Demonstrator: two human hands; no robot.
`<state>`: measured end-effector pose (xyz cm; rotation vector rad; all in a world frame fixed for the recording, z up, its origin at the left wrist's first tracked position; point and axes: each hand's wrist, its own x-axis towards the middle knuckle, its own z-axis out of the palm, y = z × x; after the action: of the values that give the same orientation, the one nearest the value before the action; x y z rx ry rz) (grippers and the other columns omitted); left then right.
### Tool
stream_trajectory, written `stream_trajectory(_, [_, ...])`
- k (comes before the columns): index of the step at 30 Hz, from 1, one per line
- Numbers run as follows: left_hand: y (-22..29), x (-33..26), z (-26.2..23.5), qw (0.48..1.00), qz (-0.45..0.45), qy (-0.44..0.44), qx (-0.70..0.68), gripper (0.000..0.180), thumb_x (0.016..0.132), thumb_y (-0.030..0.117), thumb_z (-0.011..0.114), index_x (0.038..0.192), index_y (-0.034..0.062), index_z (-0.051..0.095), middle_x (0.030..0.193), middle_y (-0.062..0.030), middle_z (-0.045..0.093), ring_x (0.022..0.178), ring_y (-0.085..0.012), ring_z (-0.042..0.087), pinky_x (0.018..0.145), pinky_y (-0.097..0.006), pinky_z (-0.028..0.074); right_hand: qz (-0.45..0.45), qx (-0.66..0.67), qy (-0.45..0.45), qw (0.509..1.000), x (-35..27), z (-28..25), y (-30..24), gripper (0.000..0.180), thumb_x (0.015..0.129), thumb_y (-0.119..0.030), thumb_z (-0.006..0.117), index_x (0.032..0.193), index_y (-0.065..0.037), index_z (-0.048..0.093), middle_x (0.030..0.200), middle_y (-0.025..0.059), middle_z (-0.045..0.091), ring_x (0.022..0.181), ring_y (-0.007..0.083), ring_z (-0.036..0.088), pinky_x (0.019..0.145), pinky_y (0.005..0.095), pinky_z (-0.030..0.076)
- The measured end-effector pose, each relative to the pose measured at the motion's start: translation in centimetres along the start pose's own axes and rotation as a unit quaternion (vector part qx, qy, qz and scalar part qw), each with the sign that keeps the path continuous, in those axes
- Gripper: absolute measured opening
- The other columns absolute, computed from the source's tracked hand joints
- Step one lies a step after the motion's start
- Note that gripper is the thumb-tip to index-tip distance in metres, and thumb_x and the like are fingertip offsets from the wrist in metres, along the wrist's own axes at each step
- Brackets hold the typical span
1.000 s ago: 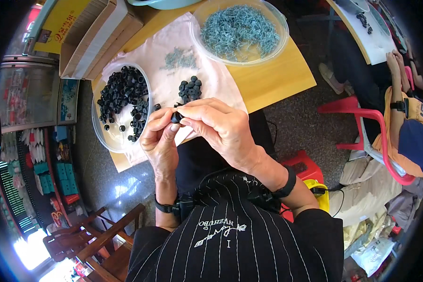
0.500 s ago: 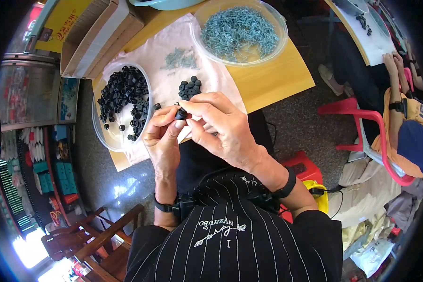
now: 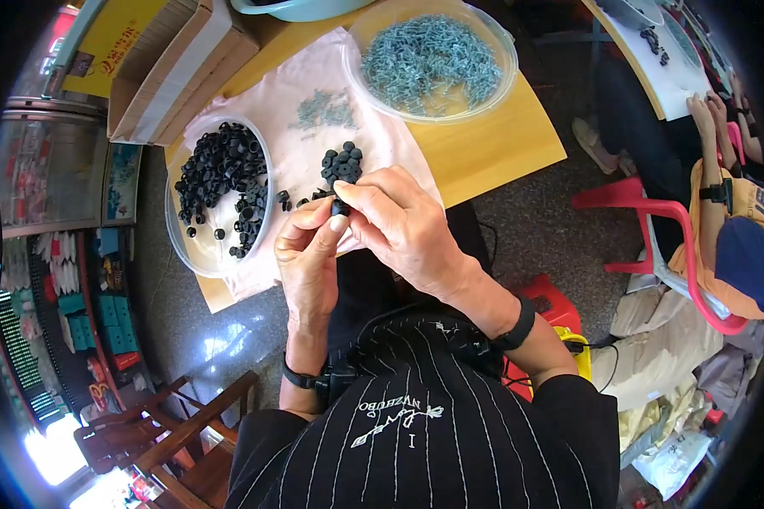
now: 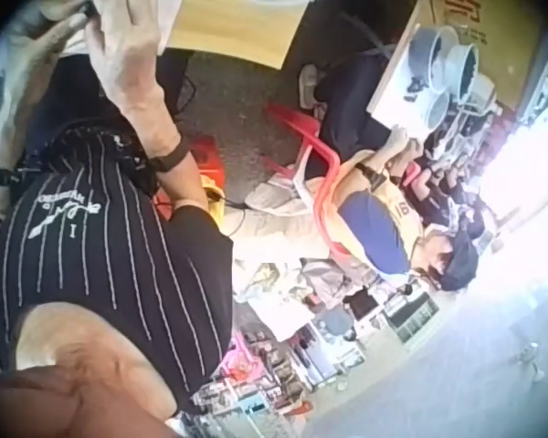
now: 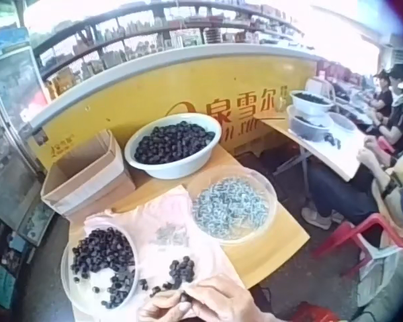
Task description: Assembling small black plastic components by joining two halves together by hand.
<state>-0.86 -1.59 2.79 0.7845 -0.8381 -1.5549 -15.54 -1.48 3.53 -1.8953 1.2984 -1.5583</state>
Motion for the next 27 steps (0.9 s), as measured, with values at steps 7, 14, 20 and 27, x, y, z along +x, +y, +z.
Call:
stream_trajectory(7, [-0.5,0.2,0.1,0.999,-0.022,0.019,-0.019,0.019,0.082,-0.008,0.07,0.097,0.0026,0.07,0.106,-0.0078,0.066,0.096,-0.0143,0.063,0.089,-0.029,0.051,-0.036,-0.035,0.0,0.999,0.4,-0.2,0.5,0.035,0.069,0.005,0.072,0.104,0.0,0.067,0.088,0.0074,0.061,0.078,0.0228,0.06,0.068,0.0311,0.051])
stream_trajectory(14, [-0.2,0.2,0.0,0.999,-0.036,0.021,-0.011,0.017,0.083,-0.007,0.069,0.098,0.0013,0.07,0.103,-0.0073,0.067,0.096,-0.0136,0.063,0.089,-0.028,0.051,-0.074,-0.02,-0.031,0.997,0.4,0.1,1.3,0.033,0.072,0.004,0.071,0.104,0.0,0.066,0.087,0.0074,0.061,0.075,0.0232,0.058,0.066,0.031,0.049])
stream_trajectory(20, [1.5,0.7,-1.0,0.989,0.008,0.042,0.141,0.027,0.085,-0.002,0.07,0.112,-0.0012,0.065,0.111,-0.0096,0.066,0.096,-0.0128,0.063,0.089,-0.027,0.05,0.026,0.015,-0.122,0.992,3.3,-0.3,1.1,0.031,0.075,0.0,0.072,0.104,-0.003,0.065,0.083,0.0096,0.059,0.075,0.0236,0.059,0.067,0.032,0.049])
stream_trajectory(27, [6.6,2.3,-4.2,0.681,0.251,0.003,0.688,0.029,0.075,0.006,0.076,0.104,0.0065,0.07,0.12,-0.0101,0.063,0.116,-0.0302,0.053,0.096,-0.04,0.043,0.004,-0.076,0.047,0.996,16.3,-1.1,4.5,0.028,0.083,-0.017,0.072,0.109,-0.005,0.068,0.092,0.0053,0.067,0.072,0.0149,0.058,0.069,0.0292,0.049])
